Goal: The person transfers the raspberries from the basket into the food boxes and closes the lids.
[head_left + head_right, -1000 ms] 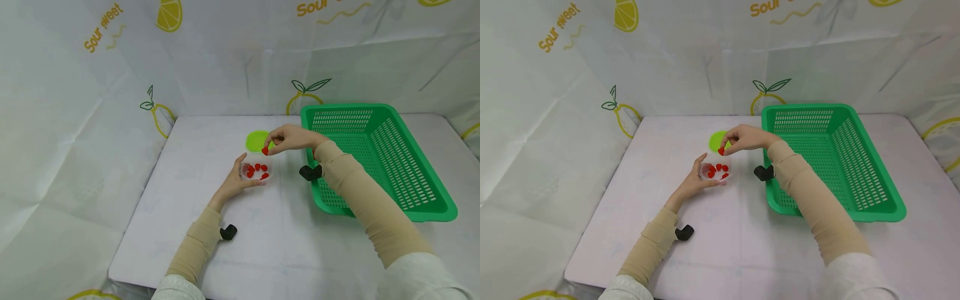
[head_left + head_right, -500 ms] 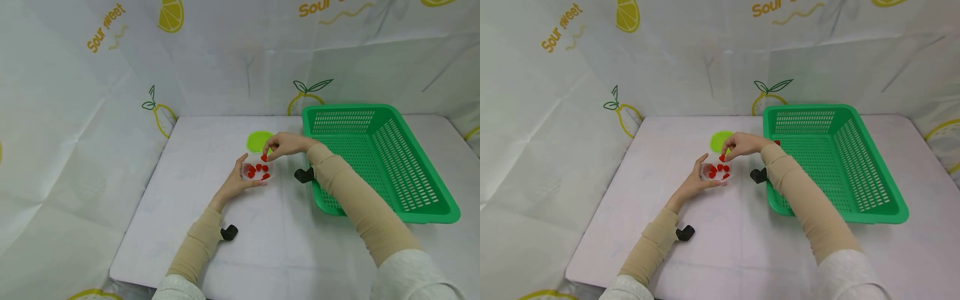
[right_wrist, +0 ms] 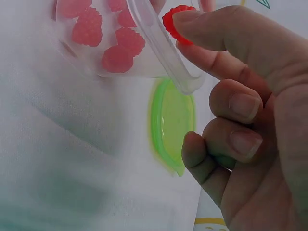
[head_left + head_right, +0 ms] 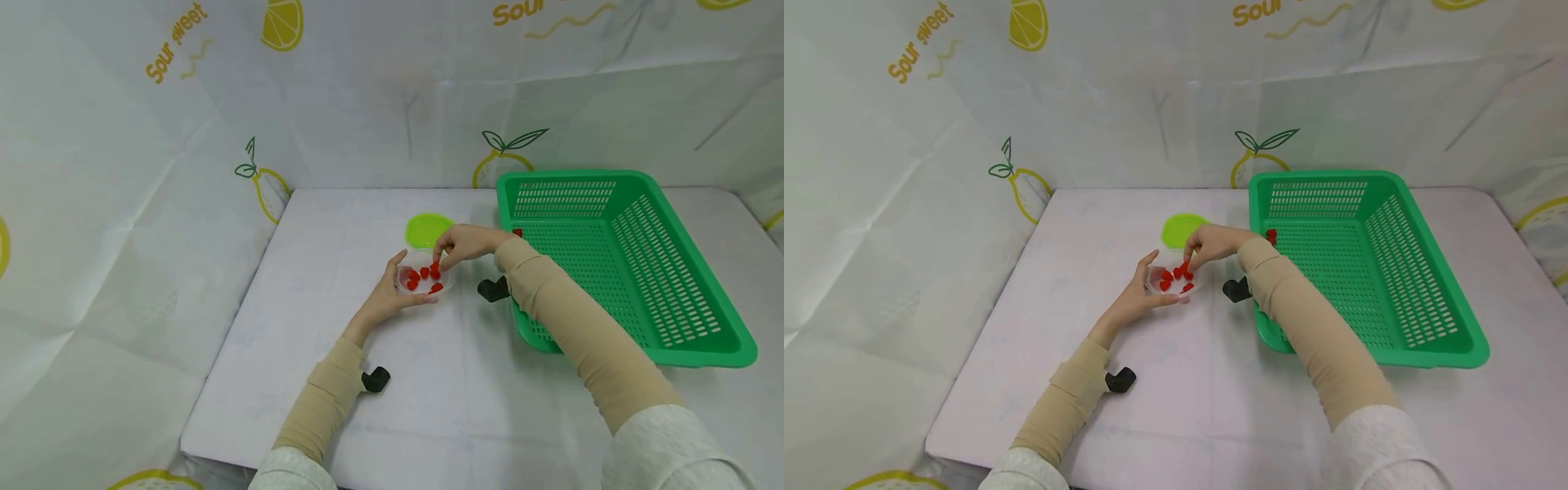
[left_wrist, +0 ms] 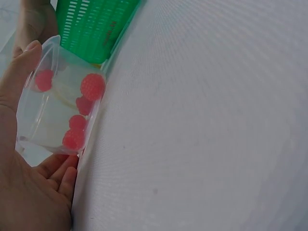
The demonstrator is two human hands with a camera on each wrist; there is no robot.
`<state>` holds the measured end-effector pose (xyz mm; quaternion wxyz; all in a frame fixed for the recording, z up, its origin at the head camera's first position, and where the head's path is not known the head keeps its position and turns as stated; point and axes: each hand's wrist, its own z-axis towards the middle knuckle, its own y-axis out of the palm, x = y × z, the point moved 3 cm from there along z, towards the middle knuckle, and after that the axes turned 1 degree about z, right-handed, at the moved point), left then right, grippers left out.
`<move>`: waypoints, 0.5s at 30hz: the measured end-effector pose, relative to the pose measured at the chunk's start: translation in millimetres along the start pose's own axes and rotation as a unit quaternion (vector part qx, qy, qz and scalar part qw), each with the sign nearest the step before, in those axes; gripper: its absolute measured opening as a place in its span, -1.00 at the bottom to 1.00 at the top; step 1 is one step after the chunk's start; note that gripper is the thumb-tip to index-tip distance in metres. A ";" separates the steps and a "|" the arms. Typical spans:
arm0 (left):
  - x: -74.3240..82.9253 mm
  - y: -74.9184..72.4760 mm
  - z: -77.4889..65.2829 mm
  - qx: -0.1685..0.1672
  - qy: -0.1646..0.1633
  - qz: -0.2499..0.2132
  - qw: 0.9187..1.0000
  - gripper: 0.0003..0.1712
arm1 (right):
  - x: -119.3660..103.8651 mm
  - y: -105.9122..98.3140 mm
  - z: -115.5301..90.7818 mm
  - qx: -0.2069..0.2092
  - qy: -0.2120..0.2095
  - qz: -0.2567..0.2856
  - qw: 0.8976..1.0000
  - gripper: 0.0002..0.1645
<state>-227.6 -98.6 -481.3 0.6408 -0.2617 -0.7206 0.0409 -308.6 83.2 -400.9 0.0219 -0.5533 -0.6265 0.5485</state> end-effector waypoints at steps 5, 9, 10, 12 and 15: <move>0.5 -0.2 -1.1 0.001 -0.005 0.001 1.000 0.22 | 1.2 0.9 1.3 -0.001 -0.002 -0.015 1.000 -0.77; 0.4 0.0 -0.8 0.002 -0.002 -0.002 1.000 0.23 | 0.9 1.5 1.3 -0.004 -0.007 -0.025 1.000 -0.79; 0.1 0.1 -0.6 0.002 -0.002 -0.003 1.000 0.23 | 0.6 1.6 1.2 -0.004 -0.006 -0.026 1.000 -0.79; -0.8 0.3 -0.2 0.003 -0.003 -0.003 1.000 0.23 | -0.2 1.7 1.3 -0.004 -0.006 -0.031 0.999 -0.80; -1.6 0.4 0.0 0.004 -0.002 -0.003 1.000 0.23 | -1.3 1.8 1.4 -0.003 -0.004 -0.038 0.999 -0.83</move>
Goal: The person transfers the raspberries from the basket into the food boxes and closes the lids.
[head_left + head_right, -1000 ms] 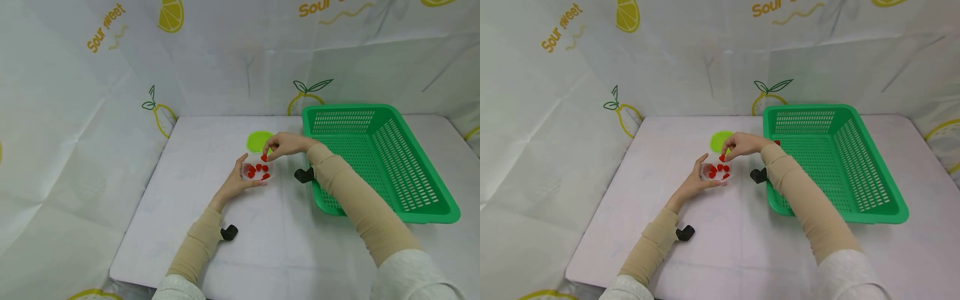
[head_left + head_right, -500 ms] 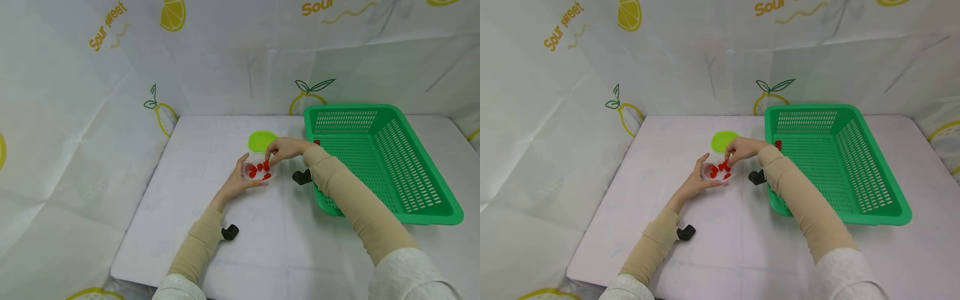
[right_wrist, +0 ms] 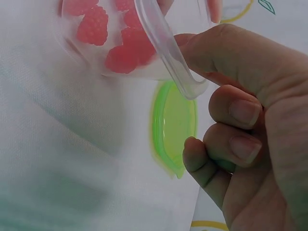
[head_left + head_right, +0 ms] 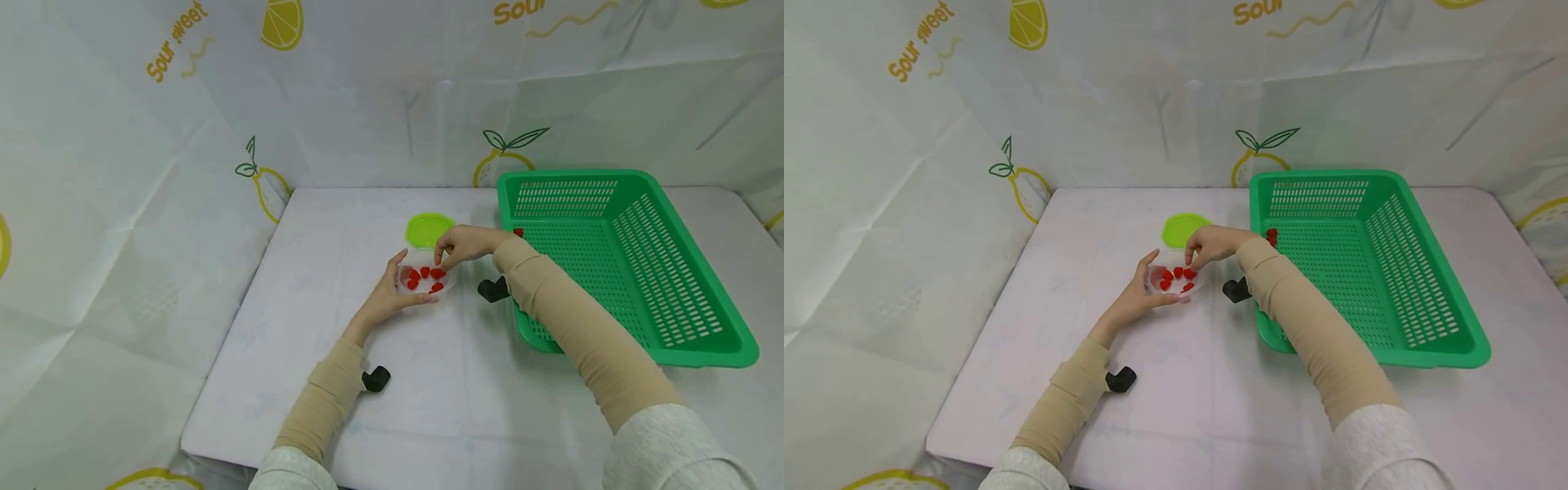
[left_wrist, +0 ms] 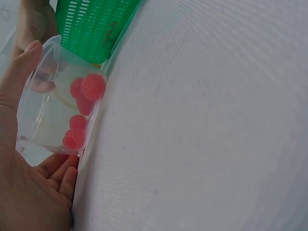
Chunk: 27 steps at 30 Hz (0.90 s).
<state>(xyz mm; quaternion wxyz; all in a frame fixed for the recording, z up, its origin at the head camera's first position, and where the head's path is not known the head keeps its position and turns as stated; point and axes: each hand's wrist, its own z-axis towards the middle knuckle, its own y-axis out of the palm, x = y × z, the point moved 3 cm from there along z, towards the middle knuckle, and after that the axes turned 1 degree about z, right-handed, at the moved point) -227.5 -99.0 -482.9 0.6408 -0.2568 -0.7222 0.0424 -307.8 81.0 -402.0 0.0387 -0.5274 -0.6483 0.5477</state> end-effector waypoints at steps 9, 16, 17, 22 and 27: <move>1.2 0.4 0.3 0.002 0.003 0.000 1.000 0.22 | -1.0 -0.1 -0.5 -0.004 0.006 0.012 1.000 -0.83; 0.8 0.6 0.0 0.000 0.004 0.001 1.000 0.22 | 1.2 1.7 0.5 -0.018 0.016 0.033 0.999 -0.82; 0.9 0.5 -0.1 0.000 0.003 0.001 1.000 0.22 | 1.5 1.9 0.7 -0.020 0.017 0.035 0.999 -0.82; 1.5 0.1 -0.2 -0.002 0.002 -0.003 1.000 0.21 | 1.4 2.1 1.2 -0.026 0.022 0.035 0.999 -0.79; 1.1 0.0 -0.2 -0.006 0.002 -0.002 1.000 0.20 | -0.7 1.4 -1.1 -0.030 0.016 0.024 0.999 -0.77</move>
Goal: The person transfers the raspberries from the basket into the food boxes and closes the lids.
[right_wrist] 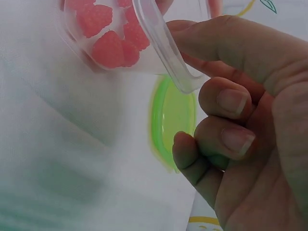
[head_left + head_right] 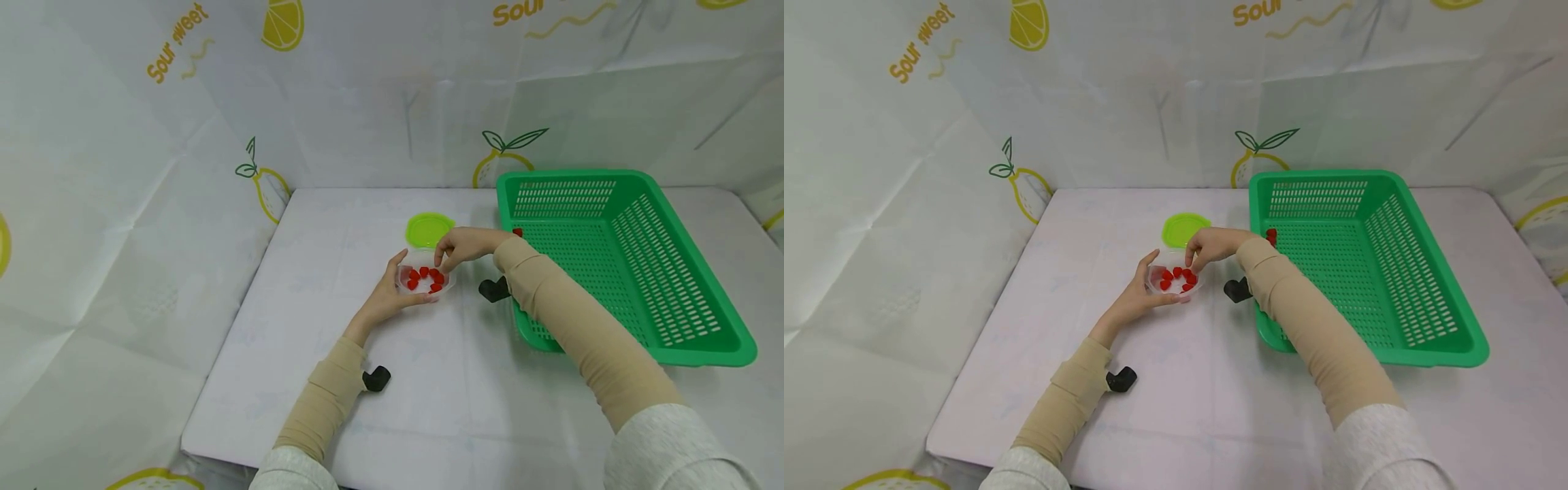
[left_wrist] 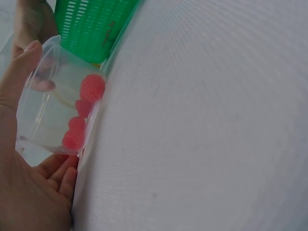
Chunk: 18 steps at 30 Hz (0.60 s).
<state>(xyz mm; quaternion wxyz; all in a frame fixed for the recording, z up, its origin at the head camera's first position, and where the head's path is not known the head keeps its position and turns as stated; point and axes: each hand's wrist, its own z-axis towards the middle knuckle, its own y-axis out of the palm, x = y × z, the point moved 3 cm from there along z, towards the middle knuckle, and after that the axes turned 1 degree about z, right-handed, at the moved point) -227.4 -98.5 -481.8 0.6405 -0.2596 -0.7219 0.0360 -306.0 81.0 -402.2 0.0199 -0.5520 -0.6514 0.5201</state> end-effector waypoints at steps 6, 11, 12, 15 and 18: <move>6.1 -0.4 -3.2 -0.008 -0.004 0.000 1.000 0.20 | -8.1 -6.6 -9.5 0.013 -0.020 -0.001 1.000 -0.74; 1.1 -0.6 -1.0 0.002 0.007 -0.007 1.000 0.20 | -11.9 -15.4 -20.4 0.036 -0.033 0.017 0.999 -0.71; 1.0 -0.5 -0.8 0.000 0.007 -0.008 1.000 0.20 | -11.9 -17.1 -23.6 0.040 -0.034 0.025 0.998 -0.70; 0.9 -0.1 -0.1 -0.002 0.010 -0.013 1.000 0.20 | -10.2 -22.9 -34.5 0.055 -0.039 0.047 0.997 -0.70; 1.6 0.0 0.1 0.000 0.009 -0.014 1.000 0.21 | -7.4 -30.5 -47.9 0.077 -0.038 0.068 0.994 -0.69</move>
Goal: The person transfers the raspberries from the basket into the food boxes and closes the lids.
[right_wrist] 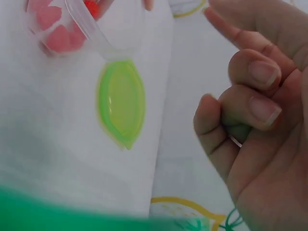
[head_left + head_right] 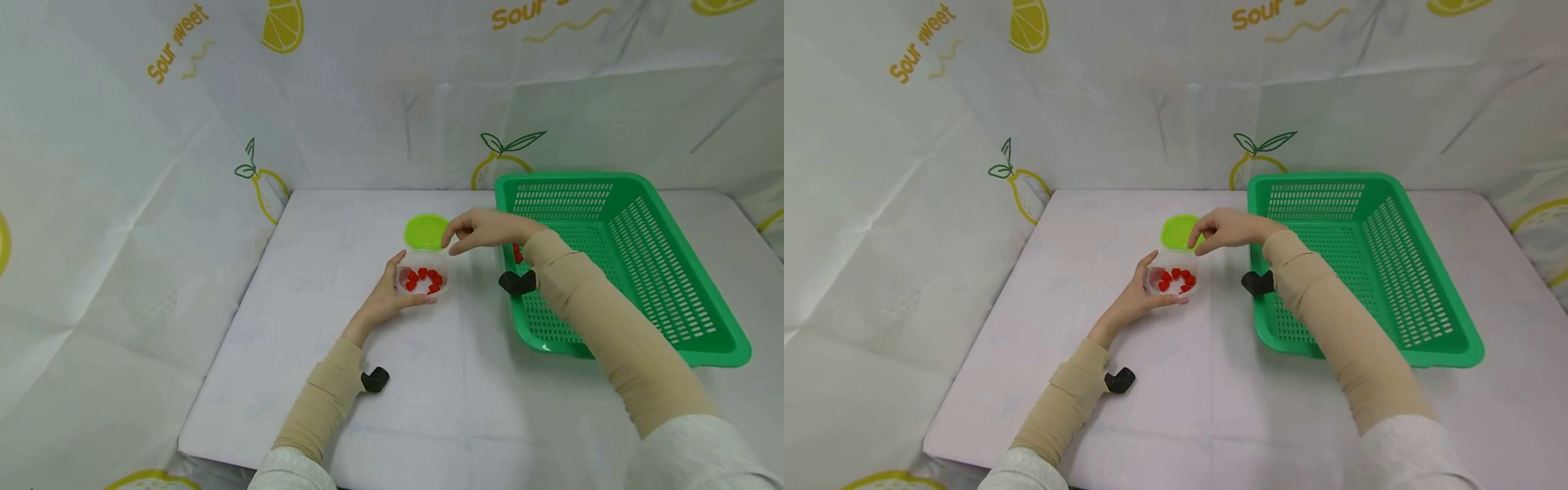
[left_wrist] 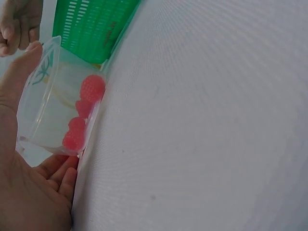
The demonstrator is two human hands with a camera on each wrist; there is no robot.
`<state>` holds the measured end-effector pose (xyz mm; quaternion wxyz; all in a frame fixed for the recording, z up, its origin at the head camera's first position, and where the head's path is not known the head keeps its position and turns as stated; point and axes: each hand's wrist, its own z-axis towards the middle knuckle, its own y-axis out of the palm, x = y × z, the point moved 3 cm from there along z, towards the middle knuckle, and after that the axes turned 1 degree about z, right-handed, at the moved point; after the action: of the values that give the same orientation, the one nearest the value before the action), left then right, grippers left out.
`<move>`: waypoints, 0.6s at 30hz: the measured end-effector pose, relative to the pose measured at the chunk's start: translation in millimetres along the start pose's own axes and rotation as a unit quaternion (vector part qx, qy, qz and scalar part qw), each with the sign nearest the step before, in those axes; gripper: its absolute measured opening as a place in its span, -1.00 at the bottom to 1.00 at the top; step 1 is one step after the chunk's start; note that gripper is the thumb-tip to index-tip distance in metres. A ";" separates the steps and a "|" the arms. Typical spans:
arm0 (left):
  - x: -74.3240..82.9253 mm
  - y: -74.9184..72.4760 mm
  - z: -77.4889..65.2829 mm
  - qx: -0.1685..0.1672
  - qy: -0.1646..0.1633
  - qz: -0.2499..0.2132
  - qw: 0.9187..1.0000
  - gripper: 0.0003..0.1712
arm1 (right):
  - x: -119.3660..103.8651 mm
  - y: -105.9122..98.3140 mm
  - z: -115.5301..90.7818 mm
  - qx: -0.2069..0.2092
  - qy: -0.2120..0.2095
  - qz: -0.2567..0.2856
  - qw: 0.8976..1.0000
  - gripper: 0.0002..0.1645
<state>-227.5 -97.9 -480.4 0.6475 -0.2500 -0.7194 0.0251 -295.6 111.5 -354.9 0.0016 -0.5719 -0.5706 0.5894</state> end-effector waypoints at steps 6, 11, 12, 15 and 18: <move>0.6 2.3 -0.1 0.003 -0.004 0.005 1.000 0.22 | 10.8 -18.5 -31.3 0.064 0.019 0.042 0.997 -0.69; 0.1 3.0 -1.5 0.005 -0.008 0.011 1.000 0.23 | 33.0 -27.7 -55.9 0.117 0.033 0.082 0.989 -0.64; 0.1 2.8 -1.9 0.007 -0.007 0.011 1.000 0.23 | 38.4 -29.0 -60.0 0.126 0.034 0.089 0.987 -0.63; 0.4 1.9 -2.6 0.009 -0.005 0.009 1.000 0.21 | 54.0 -31.2 -71.2 0.147 0.040 0.105 0.983 -0.60; 0.6 1.9 -2.3 0.010 -0.003 0.007 1.000 0.21 | 68.9 -30.3 -79.1 0.152 0.051 0.112 0.981 -0.58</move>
<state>-224.8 -96.7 -480.1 0.6472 -0.2490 -0.7195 0.0376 -285.7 220.3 -356.6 0.0514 -0.6546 -0.4055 0.6360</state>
